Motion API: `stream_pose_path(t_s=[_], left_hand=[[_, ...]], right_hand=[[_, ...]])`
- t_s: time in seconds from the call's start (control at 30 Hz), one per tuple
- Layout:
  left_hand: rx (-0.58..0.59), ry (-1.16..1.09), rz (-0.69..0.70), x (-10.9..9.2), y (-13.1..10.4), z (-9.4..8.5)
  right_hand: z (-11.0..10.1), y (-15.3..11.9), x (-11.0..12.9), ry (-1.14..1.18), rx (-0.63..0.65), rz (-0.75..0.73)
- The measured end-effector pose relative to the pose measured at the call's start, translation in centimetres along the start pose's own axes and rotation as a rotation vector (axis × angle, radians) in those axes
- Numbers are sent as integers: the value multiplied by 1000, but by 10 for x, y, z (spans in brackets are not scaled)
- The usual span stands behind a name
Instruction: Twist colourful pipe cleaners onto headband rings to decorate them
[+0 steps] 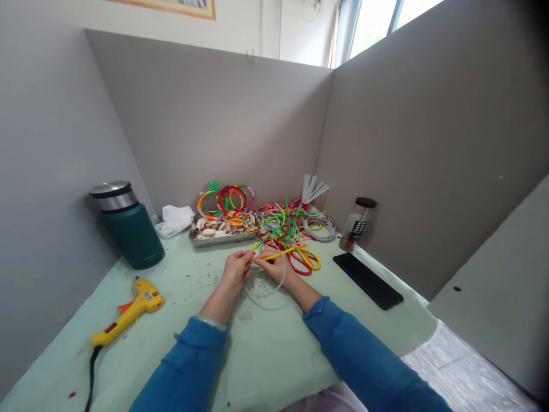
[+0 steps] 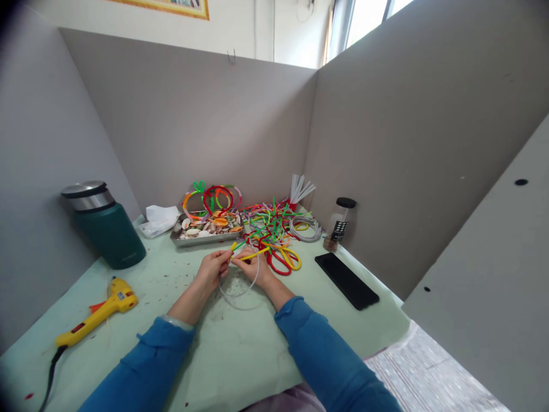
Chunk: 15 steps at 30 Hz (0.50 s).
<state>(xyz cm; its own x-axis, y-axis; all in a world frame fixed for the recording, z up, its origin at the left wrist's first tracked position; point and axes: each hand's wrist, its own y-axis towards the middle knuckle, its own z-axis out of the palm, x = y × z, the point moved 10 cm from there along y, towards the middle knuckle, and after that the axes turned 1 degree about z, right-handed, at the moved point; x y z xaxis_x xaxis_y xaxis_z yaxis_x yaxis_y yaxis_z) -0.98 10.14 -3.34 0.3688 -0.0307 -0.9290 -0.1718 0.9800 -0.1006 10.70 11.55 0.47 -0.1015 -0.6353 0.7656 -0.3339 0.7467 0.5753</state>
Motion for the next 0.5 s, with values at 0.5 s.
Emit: stream_pose_path(t_s=[0.5], left_hand=[[85, -17, -104, 6, -2, 5]], right_hand=[[-6, 2, 3, 15, -28, 10]])
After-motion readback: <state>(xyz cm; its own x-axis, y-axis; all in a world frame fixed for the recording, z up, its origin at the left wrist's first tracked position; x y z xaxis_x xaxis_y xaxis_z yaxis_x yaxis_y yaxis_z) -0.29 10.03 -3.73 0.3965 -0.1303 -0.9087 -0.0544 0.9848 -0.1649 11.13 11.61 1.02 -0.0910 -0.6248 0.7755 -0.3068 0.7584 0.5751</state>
